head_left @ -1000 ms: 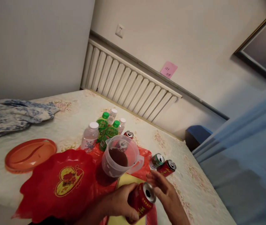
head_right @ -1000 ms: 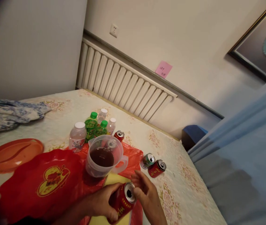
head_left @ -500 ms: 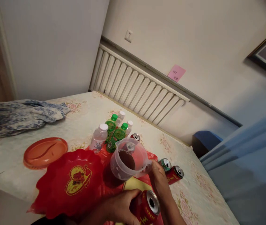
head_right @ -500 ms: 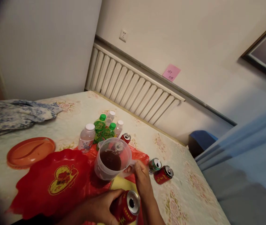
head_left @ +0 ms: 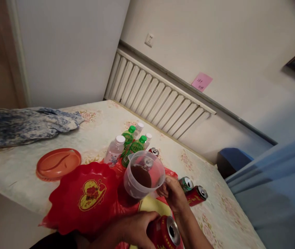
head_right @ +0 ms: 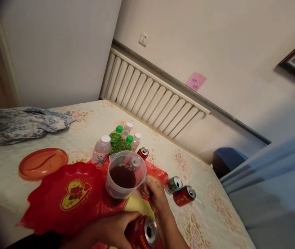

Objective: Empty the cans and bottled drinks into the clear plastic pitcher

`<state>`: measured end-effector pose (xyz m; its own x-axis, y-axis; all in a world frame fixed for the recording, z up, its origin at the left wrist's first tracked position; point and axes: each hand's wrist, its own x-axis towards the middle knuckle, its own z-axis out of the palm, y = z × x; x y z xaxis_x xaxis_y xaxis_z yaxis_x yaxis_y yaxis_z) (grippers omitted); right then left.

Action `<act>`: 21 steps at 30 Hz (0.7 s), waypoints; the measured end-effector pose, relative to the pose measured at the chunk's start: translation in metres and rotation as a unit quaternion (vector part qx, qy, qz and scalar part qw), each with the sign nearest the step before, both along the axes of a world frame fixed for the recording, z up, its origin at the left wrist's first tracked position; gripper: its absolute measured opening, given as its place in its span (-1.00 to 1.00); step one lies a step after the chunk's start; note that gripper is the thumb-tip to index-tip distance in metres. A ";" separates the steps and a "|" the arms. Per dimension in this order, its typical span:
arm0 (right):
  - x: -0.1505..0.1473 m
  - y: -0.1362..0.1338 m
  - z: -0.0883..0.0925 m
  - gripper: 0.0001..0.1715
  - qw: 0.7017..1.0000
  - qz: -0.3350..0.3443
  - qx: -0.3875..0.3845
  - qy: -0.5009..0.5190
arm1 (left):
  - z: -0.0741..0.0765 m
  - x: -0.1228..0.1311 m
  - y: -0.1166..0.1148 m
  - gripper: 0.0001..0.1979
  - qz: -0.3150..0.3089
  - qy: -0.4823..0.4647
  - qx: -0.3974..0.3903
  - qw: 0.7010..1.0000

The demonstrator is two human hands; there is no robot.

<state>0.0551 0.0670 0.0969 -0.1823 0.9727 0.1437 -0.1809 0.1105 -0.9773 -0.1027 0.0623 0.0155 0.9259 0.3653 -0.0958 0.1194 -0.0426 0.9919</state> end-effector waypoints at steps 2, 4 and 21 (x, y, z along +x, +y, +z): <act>-0.006 0.002 0.005 -0.51 1.000 0.009 -0.002 -0.004 | -0.004 0.001 0.000 -0.15 -0.001 0.004 0.005 1.000; -0.012 0.005 0.009 -0.51 1.000 0.012 -0.005 -0.005 | -0.009 0.002 0.000 -0.16 -0.007 0.008 0.002 1.000; -0.027 -0.006 0.062 -0.46 0.984 -0.176 -0.003 -0.012 | -0.009 0.006 0.003 -0.23 -0.033 -0.041 0.018 0.998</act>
